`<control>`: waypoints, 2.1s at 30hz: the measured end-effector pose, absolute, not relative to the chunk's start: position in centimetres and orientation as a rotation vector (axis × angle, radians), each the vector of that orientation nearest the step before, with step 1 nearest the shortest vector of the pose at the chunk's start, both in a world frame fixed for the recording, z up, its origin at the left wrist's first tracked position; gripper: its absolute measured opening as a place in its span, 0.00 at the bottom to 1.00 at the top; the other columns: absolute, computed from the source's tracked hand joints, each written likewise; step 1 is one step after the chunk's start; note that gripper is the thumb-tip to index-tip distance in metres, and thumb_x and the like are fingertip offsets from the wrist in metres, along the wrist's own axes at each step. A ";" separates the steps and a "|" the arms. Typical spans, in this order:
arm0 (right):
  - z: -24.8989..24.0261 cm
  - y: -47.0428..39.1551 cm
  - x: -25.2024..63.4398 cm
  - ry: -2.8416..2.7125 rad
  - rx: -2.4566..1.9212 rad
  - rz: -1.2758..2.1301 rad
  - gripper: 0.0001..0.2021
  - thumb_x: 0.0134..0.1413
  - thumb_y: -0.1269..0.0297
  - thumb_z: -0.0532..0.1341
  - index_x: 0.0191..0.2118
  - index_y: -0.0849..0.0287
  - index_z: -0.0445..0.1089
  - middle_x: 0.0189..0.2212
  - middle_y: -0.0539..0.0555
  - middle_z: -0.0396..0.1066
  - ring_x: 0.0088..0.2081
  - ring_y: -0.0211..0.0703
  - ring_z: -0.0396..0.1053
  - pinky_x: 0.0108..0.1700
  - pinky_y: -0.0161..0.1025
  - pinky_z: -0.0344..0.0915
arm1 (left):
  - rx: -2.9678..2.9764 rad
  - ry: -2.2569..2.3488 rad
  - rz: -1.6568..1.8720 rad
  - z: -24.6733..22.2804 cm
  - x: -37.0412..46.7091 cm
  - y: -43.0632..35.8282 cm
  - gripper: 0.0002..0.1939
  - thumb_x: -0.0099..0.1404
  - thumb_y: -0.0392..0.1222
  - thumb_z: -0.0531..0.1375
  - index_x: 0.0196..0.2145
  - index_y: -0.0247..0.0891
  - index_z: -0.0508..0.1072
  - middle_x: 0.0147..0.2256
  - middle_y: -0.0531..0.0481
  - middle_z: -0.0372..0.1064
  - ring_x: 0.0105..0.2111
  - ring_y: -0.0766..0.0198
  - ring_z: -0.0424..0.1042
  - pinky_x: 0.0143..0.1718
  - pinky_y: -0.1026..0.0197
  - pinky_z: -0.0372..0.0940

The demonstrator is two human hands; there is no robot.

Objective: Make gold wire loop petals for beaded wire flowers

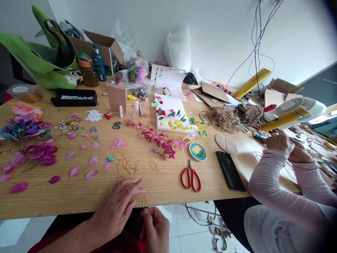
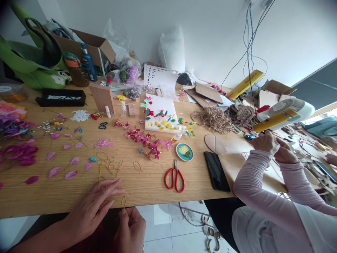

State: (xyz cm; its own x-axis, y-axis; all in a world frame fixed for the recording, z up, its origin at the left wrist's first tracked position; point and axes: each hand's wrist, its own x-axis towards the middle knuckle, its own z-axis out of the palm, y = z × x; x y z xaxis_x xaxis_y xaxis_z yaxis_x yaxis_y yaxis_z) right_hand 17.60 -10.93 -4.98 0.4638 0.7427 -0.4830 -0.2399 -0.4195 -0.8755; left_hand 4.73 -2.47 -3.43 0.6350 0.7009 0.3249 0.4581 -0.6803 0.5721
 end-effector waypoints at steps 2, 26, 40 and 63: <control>-5.2 -11.0 17.7 -0.438 -1.664 1.165 0.18 0.50 0.49 0.60 0.22 0.59 0.62 0.08 0.43 0.54 0.11 0.29 0.46 0.17 0.29 0.39 | 2.427 0.919 0.742 -3.4 4.8 -2.6 0.31 0.70 0.29 0.48 0.68 0.39 0.45 0.49 0.50 0.74 0.56 0.60 0.64 0.58 0.56 0.61; -5.8 -11.0 18.0 -0.447 -1.628 1.135 0.19 0.51 0.48 0.61 0.21 0.58 0.63 0.10 0.42 0.51 0.13 0.31 0.44 0.16 0.31 0.42 | 2.487 0.882 0.799 -3.2 5.5 -2.9 0.30 0.71 0.28 0.49 0.68 0.33 0.45 0.46 0.50 0.76 0.51 0.59 0.66 0.54 0.57 0.60; -5.2 -10.8 18.2 -0.446 -1.590 1.175 0.22 0.49 0.44 0.62 0.20 0.59 0.62 0.12 0.43 0.53 0.15 0.29 0.43 0.16 0.30 0.41 | 2.606 0.722 0.600 -3.0 5.0 -2.9 0.24 0.65 0.34 0.61 0.58 0.43 0.66 0.51 0.50 0.73 0.55 0.54 0.65 0.54 0.50 0.66; -4.9 -10.8 18.2 -0.432 -1.587 1.199 0.24 0.48 0.42 0.64 0.20 0.59 0.64 0.09 0.41 0.51 0.12 0.28 0.42 0.15 0.29 0.41 | 2.596 0.702 0.856 -1.7 5.7 -3.4 0.12 0.67 0.28 0.52 0.31 0.37 0.72 0.49 0.48 0.74 0.51 0.58 0.68 0.50 0.56 0.68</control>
